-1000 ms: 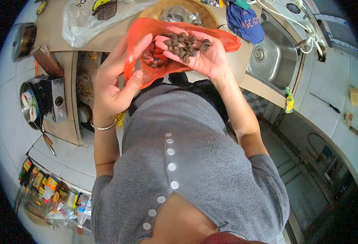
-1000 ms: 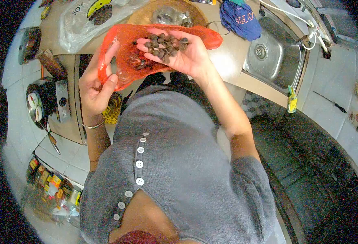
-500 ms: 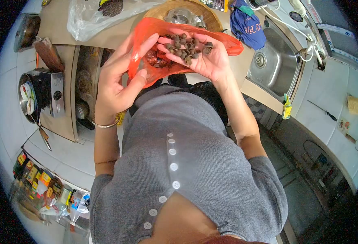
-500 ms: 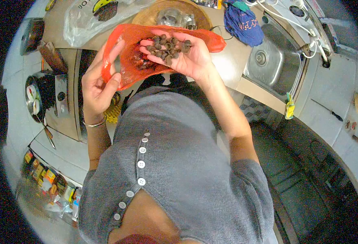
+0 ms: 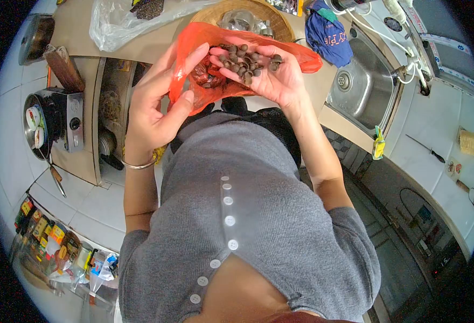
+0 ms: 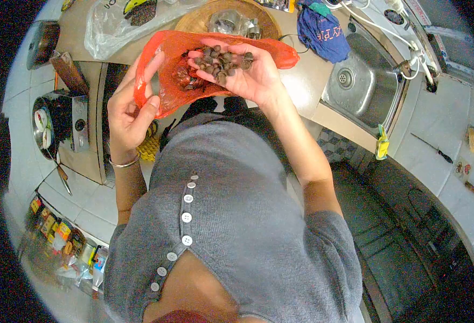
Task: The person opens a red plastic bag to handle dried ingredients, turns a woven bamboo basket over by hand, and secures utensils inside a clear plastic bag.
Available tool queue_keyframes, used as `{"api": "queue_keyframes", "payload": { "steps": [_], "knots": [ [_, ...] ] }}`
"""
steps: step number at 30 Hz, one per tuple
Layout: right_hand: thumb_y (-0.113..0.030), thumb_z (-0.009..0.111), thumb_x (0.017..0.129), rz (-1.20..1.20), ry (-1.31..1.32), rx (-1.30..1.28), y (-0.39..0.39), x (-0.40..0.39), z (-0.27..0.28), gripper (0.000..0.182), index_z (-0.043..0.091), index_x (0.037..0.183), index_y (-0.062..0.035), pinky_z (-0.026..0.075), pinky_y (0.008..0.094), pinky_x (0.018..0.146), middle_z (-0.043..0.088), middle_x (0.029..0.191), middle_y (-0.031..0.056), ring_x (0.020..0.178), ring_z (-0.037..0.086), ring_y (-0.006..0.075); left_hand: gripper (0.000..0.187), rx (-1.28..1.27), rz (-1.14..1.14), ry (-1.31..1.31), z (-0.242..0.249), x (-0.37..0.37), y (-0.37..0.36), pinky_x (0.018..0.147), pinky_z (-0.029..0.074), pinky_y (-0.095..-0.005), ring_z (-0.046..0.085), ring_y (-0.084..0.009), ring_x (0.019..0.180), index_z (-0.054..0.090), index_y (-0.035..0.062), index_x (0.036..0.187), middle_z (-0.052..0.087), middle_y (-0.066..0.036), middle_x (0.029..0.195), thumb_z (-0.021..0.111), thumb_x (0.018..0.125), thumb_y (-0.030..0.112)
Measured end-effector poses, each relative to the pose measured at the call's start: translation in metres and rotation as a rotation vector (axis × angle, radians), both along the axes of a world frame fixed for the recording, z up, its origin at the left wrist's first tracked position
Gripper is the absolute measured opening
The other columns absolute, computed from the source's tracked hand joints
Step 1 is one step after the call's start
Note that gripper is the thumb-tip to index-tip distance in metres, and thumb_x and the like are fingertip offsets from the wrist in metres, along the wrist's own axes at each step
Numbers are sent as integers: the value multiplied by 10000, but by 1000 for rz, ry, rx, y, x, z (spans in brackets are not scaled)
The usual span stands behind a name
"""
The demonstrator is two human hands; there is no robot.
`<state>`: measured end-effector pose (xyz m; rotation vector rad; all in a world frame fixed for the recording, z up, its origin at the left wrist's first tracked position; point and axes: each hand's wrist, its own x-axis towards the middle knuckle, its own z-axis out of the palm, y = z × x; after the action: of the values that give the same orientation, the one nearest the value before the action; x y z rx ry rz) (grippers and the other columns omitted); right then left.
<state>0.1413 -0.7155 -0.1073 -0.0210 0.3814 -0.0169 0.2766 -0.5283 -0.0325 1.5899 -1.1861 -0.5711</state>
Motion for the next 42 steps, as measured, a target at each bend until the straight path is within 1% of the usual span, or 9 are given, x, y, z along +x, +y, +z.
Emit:
{"api": "queue_keyframes", "payload": {
  "steps": [13,15,19,23,26,31,35,39,42],
  "knots": [
    [-187,386,906,29,6,-41,-3,2,-1,528,329,1377,46,306,532,1083,381,1381,295,1275,392,432,131,-21,-7,-22,-1,3,1,1078,241,-410,351,-318,1342,575,-50,792,472,-271,1340,582,803,81],
    [-184,397,909,34,1,-26,-4,2,-2,523,331,1375,43,306,533,1082,381,1383,290,1272,397,429,502,35,16,53,-2,2,3,1051,305,-359,443,-325,1278,564,-7,1252,466,-242,1353,532,751,4],
    [-165,449,907,79,6,-192,-7,3,-2,513,342,1369,32,337,515,1067,396,1383,266,1260,424,401,443,-34,21,-37,-4,6,0,1046,309,-352,453,-323,1271,601,-13,1190,451,-235,1370,530,754,-5],
    [-88,530,880,158,229,-487,-19,-6,-18,439,458,1312,-54,476,323,860,545,1276,131,1133,544,220,404,-23,-9,-6,-10,3,-1,1068,317,-385,428,-312,1290,578,5,1235,501,-178,1343,548,852,132],
    [-92,544,886,142,244,-543,-27,-4,-34,314,526,1199,-71,430,176,565,599,957,24,719,513,76,544,-217,69,-50,-34,-6,-9,1033,370,-386,447,-339,1264,550,95,1292,468,-185,1360,562,754,13],
    [-128,535,917,344,259,-711,-41,14,-41,134,559,1040,-81,378,160,485,543,818,-12,657,479,57,575,-181,41,-103,-32,-4,-13,839,462,-356,572,-342,1040,557,129,1280,479,-213,1300,582,709,67],
    [-114,528,911,458,170,-766,-61,18,-65,284,513,1189,-58,470,221,655,586,1001,24,802,552,108,489,-275,124,-146,-37,-10,-11,761,436,-426,548,-338,966,617,91,1166,512,-186,995,626,681,149],
    [-117,531,909,589,58,-784,-41,166,-67,286,514,1189,-57,473,227,667,586,1009,27,818,553,114,478,-290,221,-216,-45,-16,-14,736,439,-397,574,-327,878,647,116,1146,552,-141,986,586,672,119],
    [-120,534,908,664,-21,-789,-30,161,-68,288,516,1188,-56,476,234,680,586,1017,30,833,555,120,459,-221,204,-252,-40,-18,-10,740,427,-450,569,-353,879,664,123,1117,560,-163,954,607,667,190]
  ]
}}
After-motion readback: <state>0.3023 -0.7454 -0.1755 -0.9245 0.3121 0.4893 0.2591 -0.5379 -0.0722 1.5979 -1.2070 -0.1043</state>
